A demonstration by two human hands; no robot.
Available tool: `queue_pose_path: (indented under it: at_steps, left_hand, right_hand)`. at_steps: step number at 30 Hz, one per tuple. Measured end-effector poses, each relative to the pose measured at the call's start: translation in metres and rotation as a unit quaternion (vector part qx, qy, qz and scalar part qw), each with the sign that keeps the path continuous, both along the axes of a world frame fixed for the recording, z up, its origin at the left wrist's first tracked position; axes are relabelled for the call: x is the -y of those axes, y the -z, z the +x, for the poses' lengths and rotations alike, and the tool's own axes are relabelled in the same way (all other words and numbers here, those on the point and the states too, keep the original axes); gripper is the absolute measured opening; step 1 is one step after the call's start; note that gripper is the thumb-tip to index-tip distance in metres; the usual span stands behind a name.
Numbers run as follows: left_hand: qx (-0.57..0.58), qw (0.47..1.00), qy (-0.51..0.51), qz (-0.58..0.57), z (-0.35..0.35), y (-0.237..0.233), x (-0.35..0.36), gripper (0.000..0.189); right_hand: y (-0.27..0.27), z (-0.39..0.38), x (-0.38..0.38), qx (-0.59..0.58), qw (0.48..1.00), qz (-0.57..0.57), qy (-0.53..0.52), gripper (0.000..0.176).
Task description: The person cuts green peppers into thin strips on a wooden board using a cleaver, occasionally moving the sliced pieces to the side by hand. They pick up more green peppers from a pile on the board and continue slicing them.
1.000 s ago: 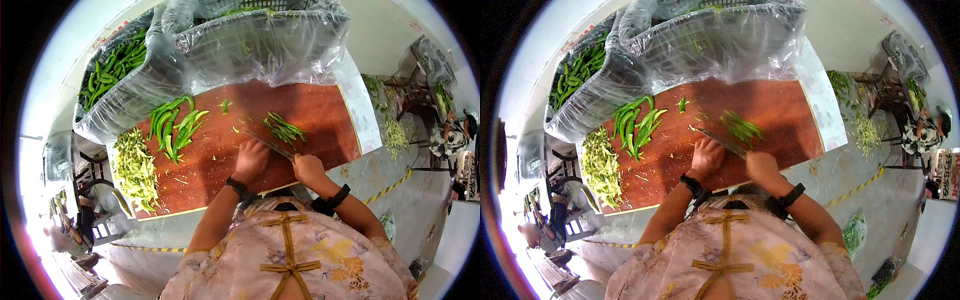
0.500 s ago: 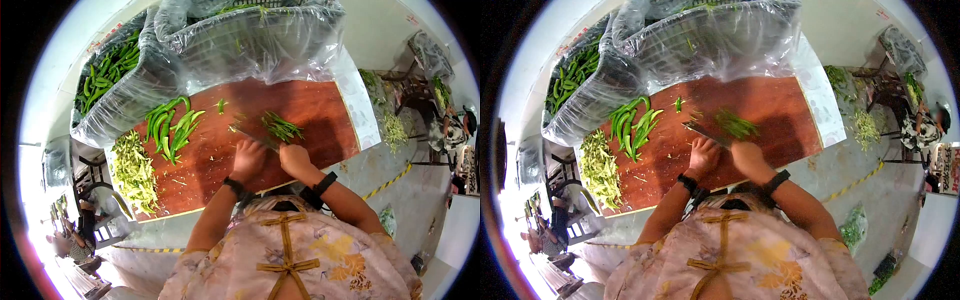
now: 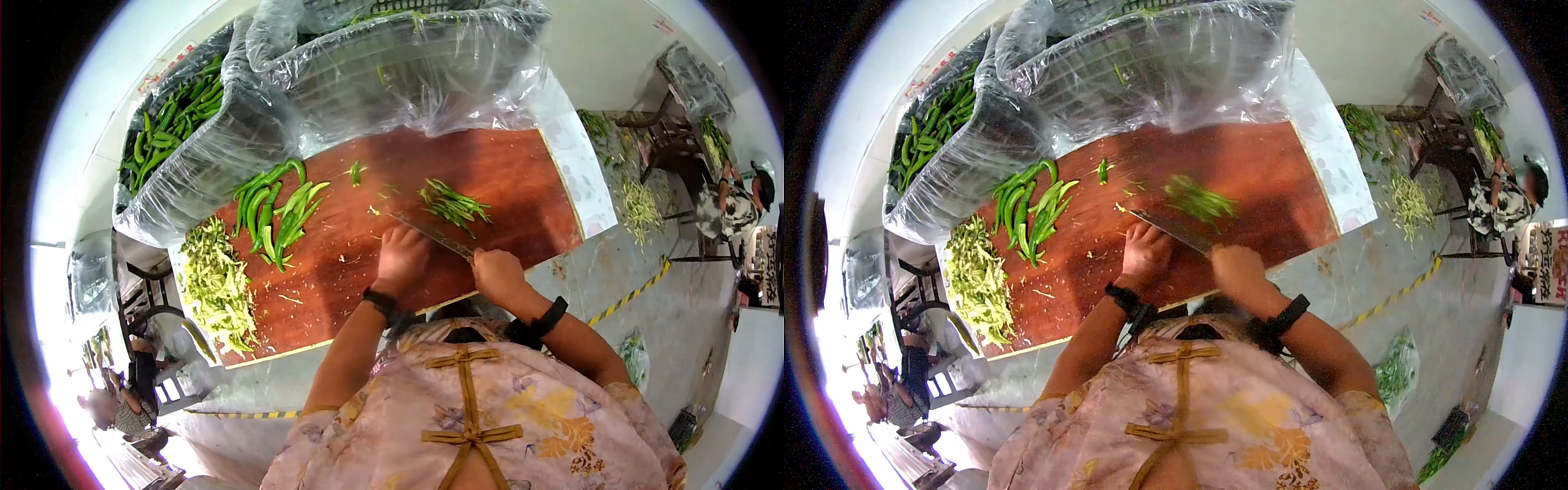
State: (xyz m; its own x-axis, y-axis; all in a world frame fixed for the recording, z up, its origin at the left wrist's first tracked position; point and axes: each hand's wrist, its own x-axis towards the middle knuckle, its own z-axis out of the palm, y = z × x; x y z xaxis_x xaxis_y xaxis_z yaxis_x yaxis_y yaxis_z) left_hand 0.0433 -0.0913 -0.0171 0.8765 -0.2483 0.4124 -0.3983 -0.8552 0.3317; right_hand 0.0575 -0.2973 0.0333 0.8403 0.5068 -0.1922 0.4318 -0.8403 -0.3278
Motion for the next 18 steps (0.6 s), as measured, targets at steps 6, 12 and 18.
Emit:
queue_pose_path:
  at_steps: [6, 12, 18]
  left_hand:
    - [0.013, 1.000, -0.016, -0.001, 0.001, 0.005, -0.001, 0.019]
    - [-0.002, 1.000, -0.002, 0.010, 0.001, 0.007, -0.005, 0.020]
    - [0.025, 0.999, 0.004, -0.044, 0.003, 0.012, -0.003, 0.025]
  right_hand:
    - [-0.006, 0.001, -0.005, -0.019, 1.000, 0.002, -0.006, 0.014]
    - [0.008, 0.020, -0.027, 0.017, 0.999, 0.036, -0.037, 0.013]
    - [0.023, 0.036, -0.029, 0.082, 0.994, 0.072, 0.001, 0.015]
